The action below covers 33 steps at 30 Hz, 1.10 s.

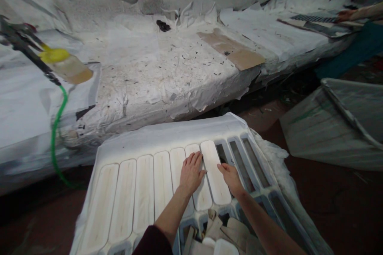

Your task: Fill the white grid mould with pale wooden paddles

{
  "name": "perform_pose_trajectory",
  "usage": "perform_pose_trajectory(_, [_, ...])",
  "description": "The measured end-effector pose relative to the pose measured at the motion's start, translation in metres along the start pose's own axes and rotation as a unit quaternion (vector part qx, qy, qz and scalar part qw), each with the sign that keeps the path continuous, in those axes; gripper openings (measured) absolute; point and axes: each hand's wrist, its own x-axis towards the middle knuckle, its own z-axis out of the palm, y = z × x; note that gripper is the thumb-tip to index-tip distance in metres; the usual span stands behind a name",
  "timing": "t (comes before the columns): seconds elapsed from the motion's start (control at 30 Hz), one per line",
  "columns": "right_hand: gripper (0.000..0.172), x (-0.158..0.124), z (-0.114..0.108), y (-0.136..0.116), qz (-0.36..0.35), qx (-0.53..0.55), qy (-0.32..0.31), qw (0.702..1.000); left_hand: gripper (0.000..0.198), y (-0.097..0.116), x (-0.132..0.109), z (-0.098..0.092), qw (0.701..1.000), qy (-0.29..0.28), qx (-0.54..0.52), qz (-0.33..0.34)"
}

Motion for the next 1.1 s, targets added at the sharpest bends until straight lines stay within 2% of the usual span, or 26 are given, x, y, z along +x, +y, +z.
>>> perform_pose_trajectory(0.2, [0.055,0.001,0.003,-0.004,-0.016,-0.056,-0.011,0.998,0.066,-0.001,0.002,0.0,1.0,-0.001,0.022,0.002])
perform_pose_trajectory(0.37, [0.052,0.006,0.001,-0.012,-0.023,-0.168,-0.02,0.985,0.063,-0.002,0.003,0.004,0.999,-0.002,0.05,0.013])
perform_pose_trajectory(0.53, [0.04,0.008,-0.004,-0.031,-0.007,-0.32,-0.026,0.947,0.065,-0.003,0.004,0.011,0.995,-0.005,0.084,0.045])
perform_pose_trajectory(0.63, [0.045,0.007,-0.006,-0.043,0.009,-0.39,-0.029,0.92,0.065,-0.003,0.005,0.018,0.993,-0.024,0.087,0.079])
perform_pose_trajectory(0.77, [0.053,-0.004,-0.01,-0.048,0.006,-0.44,-0.046,0.897,0.062,-0.002,0.002,0.025,0.992,-0.037,0.081,0.092])
perform_pose_trajectory(0.87, [0.05,-0.035,-0.021,-0.042,-0.02,-0.445,-0.062,0.893,0.064,-0.001,-0.012,0.021,0.99,-0.069,0.058,0.104])
perform_pose_trajectory(0.93, [0.046,-0.069,-0.031,-0.034,-0.038,-0.434,-0.072,0.897,0.058,0.001,-0.034,0.012,0.988,-0.101,0.022,0.118])
perform_pose_trajectory(1.0, [0.04,-0.112,-0.043,-0.024,-0.05,-0.415,-0.085,0.904,0.049,0.004,-0.066,0.001,0.986,-0.118,-0.033,0.114])
perform_pose_trajectory(1.1, [0.023,-0.18,-0.056,-0.01,-0.082,-0.378,-0.105,0.916,0.044,0.012,-0.129,-0.015,0.988,-0.093,-0.116,0.045])
